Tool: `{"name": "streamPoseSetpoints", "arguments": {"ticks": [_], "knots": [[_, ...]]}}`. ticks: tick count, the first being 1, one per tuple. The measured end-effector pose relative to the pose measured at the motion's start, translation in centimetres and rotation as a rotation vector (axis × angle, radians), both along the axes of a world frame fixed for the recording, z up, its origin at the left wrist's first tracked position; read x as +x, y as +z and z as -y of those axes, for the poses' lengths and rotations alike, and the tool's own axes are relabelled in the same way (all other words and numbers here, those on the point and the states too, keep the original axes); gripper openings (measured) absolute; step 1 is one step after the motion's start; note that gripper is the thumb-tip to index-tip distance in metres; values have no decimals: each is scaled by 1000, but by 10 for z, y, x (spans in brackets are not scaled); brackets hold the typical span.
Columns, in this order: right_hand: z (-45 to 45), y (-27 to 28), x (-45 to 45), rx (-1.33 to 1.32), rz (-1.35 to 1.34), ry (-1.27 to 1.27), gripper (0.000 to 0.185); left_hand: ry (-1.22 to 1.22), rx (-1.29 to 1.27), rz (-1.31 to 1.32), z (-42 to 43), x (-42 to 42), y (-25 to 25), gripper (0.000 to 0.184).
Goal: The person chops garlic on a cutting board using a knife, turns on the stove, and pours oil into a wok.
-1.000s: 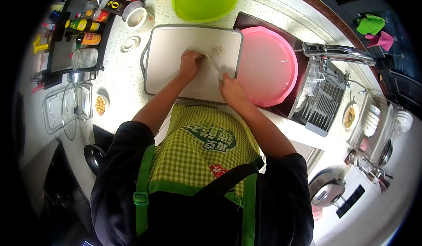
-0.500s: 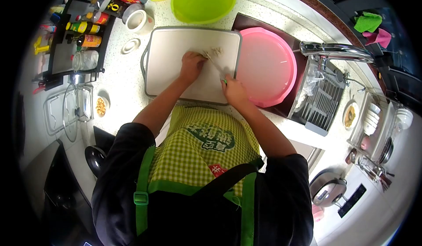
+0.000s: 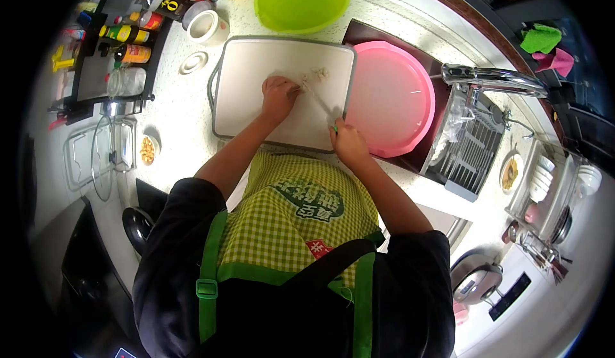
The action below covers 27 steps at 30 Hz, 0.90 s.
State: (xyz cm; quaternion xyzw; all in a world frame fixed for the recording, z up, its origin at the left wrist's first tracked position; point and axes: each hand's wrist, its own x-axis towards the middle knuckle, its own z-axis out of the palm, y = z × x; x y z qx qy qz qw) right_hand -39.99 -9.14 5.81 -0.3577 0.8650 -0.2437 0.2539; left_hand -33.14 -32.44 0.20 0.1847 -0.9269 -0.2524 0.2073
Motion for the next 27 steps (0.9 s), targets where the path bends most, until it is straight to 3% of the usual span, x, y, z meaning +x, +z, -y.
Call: {"name": "streamPoseSetpoints", "arguments": {"ticks": [14, 27], "knots": [[6, 1, -6, 130, -2, 88, 24, -10, -32, 0, 0, 1, -2, 6], [14, -1, -5, 88, -4, 40, 24, -4, -8, -22, 1, 2, -8, 7]]}}
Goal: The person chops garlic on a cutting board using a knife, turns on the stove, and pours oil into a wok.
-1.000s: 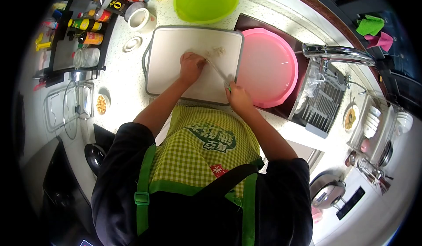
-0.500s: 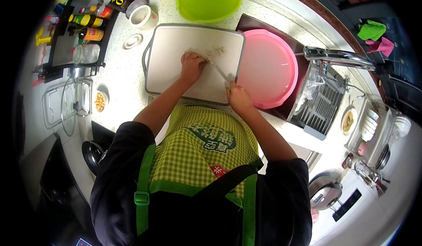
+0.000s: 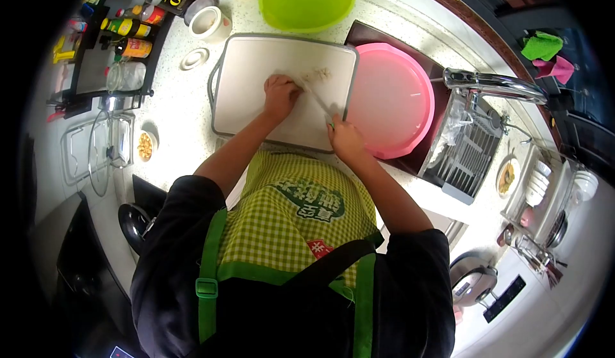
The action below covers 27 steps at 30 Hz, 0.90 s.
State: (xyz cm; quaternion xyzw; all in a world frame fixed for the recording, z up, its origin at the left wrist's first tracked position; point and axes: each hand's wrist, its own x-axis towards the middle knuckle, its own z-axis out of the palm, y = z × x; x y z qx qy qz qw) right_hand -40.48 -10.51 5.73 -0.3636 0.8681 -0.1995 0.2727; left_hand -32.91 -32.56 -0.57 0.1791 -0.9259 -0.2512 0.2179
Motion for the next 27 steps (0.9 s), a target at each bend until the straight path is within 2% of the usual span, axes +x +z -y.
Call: {"name": "streamPoseSetpoints", "arguments": {"ticks": [15, 21, 23, 27], "knots": [[14, 11, -1, 101, 85, 25, 26, 0, -14, 58, 2, 0, 0, 8], [22, -7, 1, 43, 4, 12, 26, 0, -17, 66, 0, 0, 3, 8], [15, -11, 3, -90, 13, -3, 26, 3, -24, 70, 1, 0, 2, 8], [12, 4, 5, -31, 13, 2, 26, 4, 14, 47, -1, 0, 1, 8]]}}
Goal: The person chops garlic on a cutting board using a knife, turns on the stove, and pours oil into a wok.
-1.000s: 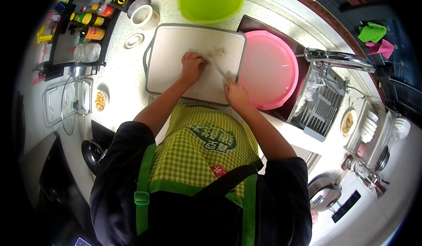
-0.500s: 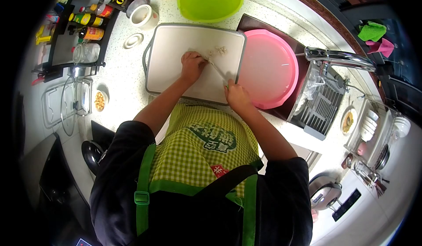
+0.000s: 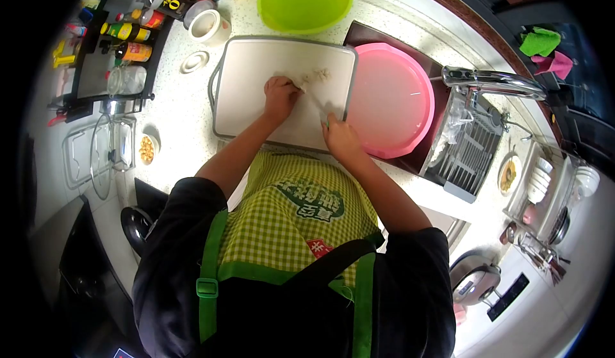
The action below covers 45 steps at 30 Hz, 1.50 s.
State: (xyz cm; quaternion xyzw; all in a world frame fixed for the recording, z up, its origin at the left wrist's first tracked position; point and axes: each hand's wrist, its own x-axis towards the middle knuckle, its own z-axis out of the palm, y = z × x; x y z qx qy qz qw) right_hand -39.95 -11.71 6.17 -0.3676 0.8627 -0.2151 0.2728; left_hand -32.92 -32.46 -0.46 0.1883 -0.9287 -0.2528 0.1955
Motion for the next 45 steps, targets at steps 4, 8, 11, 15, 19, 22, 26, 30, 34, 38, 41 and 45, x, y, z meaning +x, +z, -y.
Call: {"name": "streamPoseSetpoints", "arguments": {"ticks": [4, 8, 11, 15, 19, 22, 26, 30, 34, 38, 41, 45], "knots": [[-4, -2, 2, 44, -8, 9, 26, -1, 23, -10, 1, 0, -2, 8], [-6, -6, 2, 44, -19, 5, 26, -1, -30, -28, 1, 1, 0, 9], [-1, -3, -1, 72, 31, 11, 26, -4, -28, -34, 0, 1, 1, 9], [9, -3, -4, 74, 32, 6, 26, 8, -24, -12, 1, -1, 0, 9], [11, -6, -6, 28, 24, -13, 25, 11, -23, -13, 0, -4, -2, 4], [-1, 2, -6, -26, 38, -53, 24, -8, -39, 47, 3, -2, 3, 6], [-30, 1, -3, -75, 14, -111, 22, -8, 15, 46, 16, -12, 8, 9], [-44, 11, 3, 23, 14, -39, 22, -31, 34, 113, 30, -40, 15, 9], [-38, 1, 9, 63, 3, 35, 25, -181, 41, 375, 44, -51, 26, 10], [-20, -1, 5, 109, 92, 25, 29, -225, 73, 442, 49, -56, 25, 11], [-15, -5, 1, 74, 39, 29, 28, -246, 125, 321, 47, -56, 23, 11], [-15, -2, -10, 88, 17, -15, 27, -260, 76, 371, 45, -60, 24, 10]]}}
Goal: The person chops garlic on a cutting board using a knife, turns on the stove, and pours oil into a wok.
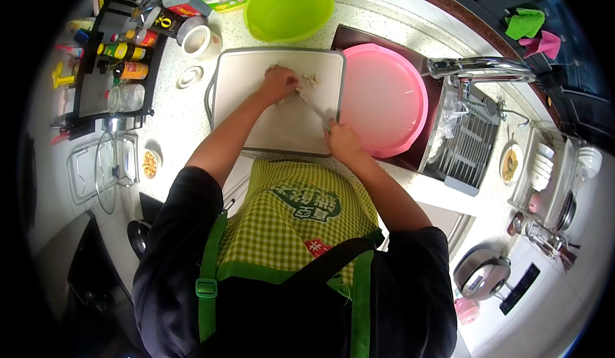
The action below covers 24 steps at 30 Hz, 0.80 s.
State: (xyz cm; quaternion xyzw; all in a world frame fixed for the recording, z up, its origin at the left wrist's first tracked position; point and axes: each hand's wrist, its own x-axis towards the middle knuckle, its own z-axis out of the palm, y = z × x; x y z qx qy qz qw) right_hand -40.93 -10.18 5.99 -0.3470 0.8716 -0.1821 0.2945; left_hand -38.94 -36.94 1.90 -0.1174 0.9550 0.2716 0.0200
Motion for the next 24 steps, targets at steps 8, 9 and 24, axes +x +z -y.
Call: {"name": "streamPoseSetpoints", "arguments": {"ticks": [8, 9, 24], "knots": [[-4, -3, -15, -53, -31, -123, 25, 77, -1, -166, -11, 26, -10, 9], [-4, -2, -15, -53, -29, -122, 25, 56, 4, -207, -19, 34, -10, 8], [7, 9, -5, -22, -22, -9, 23, 214, -67, -343, -33, 50, -19, 8]]}}
